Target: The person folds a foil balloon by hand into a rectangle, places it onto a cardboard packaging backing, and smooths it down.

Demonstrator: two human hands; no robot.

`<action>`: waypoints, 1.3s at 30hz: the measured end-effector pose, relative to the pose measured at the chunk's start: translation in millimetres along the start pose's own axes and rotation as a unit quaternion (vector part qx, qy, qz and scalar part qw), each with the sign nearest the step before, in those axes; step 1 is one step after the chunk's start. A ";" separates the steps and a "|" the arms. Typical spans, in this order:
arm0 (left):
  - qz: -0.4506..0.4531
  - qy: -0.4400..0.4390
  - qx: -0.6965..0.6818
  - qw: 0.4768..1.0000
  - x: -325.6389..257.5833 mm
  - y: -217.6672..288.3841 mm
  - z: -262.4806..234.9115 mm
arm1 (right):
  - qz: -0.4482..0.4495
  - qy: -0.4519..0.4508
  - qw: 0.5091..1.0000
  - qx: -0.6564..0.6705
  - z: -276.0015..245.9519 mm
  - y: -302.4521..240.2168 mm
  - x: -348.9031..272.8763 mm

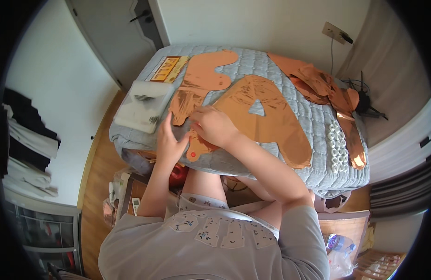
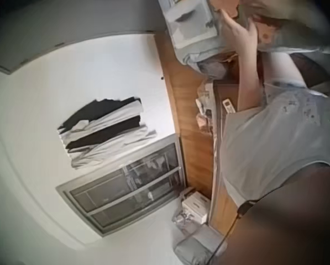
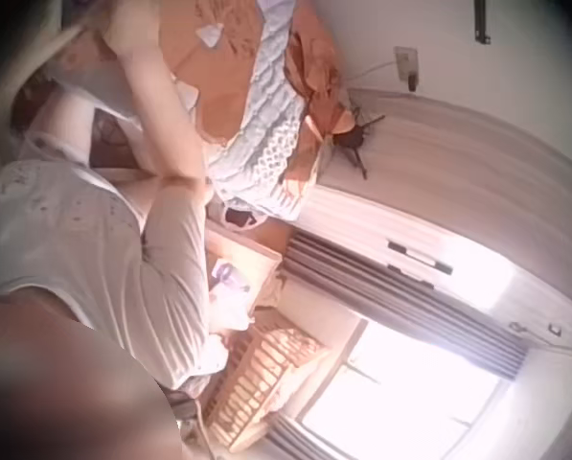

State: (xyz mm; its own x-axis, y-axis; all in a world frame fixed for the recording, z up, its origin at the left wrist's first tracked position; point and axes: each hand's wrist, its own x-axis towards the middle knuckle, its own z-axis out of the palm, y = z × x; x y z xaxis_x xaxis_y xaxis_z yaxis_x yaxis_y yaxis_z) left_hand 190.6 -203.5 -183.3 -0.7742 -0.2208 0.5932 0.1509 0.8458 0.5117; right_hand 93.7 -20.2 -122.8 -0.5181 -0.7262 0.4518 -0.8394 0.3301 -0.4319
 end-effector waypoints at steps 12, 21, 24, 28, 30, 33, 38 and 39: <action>-0.018 0.019 0.021 0.999 14.7 -21.2 17.0 | 0.070 -0.148 0.985 -0.059 61.8 7.9 67.0; -0.001 0.029 0.030 0.999 13.7 -21.4 19.4 | 0.163 -0.159 0.971 0.073 51.5 31.4 84.1; -0.001 0.040 0.020 0.999 13.3 -22.7 20.6 | 0.204 -0.132 0.960 0.142 58.8 48.6 92.9; -0.016 0.037 0.038 0.998 11.0 -24.2 18.2 | 0.349 -0.020 0.799 0.490 68.4 90.6 109.5; 0.013 0.014 0.038 0.999 12.6 -26.0 23.5 | 0.436 0.091 0.629 0.637 51.0 135.9 121.0; 0.017 0.030 0.021 0.999 15.0 -17.2 28.6 | 0.430 0.388 0.542 0.609 -20.8 190.3 120.9; 0.005 0.032 0.042 0.999 6.9 -24.9 18.1 | 0.066 0.578 0.809 0.085 -124.0 113.2 92.9; 0.003 0.034 0.043 0.999 7.0 -23.6 15.5 | -0.037 0.471 0.879 -0.066 -140.0 85.7 77.4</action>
State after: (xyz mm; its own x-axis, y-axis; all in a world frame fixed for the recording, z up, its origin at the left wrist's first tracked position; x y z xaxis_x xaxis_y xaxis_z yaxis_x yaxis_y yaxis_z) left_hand 172.0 -217.5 -200.8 -0.7302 -0.2460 0.6375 0.0997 0.8846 0.4555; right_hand -41.3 36.3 -15.6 -0.3144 0.0530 0.9478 -0.8562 0.4153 -0.3073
